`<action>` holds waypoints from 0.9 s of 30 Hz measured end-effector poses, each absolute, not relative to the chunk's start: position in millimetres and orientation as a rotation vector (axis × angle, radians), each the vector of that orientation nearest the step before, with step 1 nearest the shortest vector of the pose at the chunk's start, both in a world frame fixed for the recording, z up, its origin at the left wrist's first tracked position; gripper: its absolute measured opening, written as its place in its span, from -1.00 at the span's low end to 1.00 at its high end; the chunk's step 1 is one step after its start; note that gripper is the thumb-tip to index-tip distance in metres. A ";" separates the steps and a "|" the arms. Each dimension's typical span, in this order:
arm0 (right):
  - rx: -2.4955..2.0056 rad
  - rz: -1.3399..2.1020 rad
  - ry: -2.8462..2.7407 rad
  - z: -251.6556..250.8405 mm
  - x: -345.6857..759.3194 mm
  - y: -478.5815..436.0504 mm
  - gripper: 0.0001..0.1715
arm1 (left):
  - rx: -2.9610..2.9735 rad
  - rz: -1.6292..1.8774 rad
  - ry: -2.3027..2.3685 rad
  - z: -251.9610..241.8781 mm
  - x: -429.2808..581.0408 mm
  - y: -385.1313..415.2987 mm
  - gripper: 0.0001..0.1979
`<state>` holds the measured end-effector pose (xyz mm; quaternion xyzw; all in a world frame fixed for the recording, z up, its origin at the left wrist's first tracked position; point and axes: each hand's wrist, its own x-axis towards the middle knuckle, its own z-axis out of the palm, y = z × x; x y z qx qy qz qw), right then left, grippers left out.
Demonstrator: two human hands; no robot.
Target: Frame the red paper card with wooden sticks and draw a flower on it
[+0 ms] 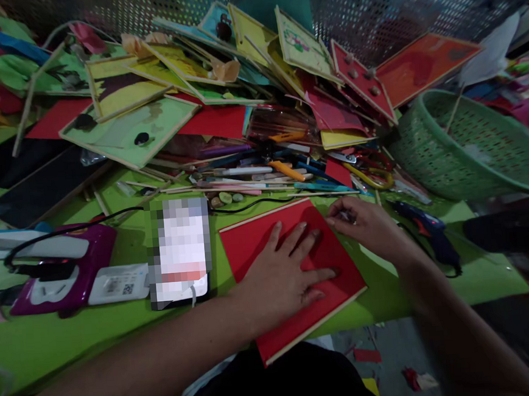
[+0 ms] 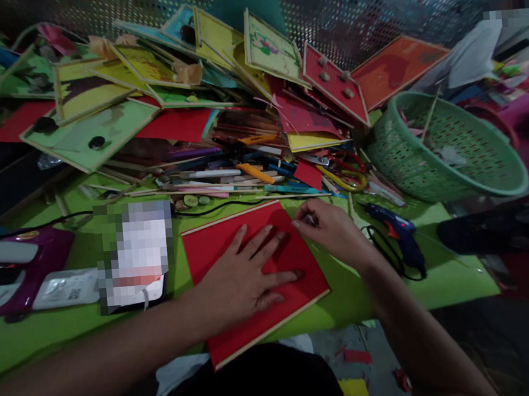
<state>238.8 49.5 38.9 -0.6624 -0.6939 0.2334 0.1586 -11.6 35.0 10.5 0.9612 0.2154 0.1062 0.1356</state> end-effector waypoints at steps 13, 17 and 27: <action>-1.871 0.648 -2.085 43.5 239.0 50.1 -0.86 | 2.760 0.305 0.614 8.2 -11.7 34.5 -0.52; -1.870 0.608 -2.135 46.0 236.2 50.6 -0.85 | 2.758 0.308 0.614 8.4 -11.9 34.6 -0.52; -1.841 0.648 -2.110 45.8 237.9 51.5 -0.87 | 2.755 0.292 0.613 8.5 -11.5 34.9 -0.52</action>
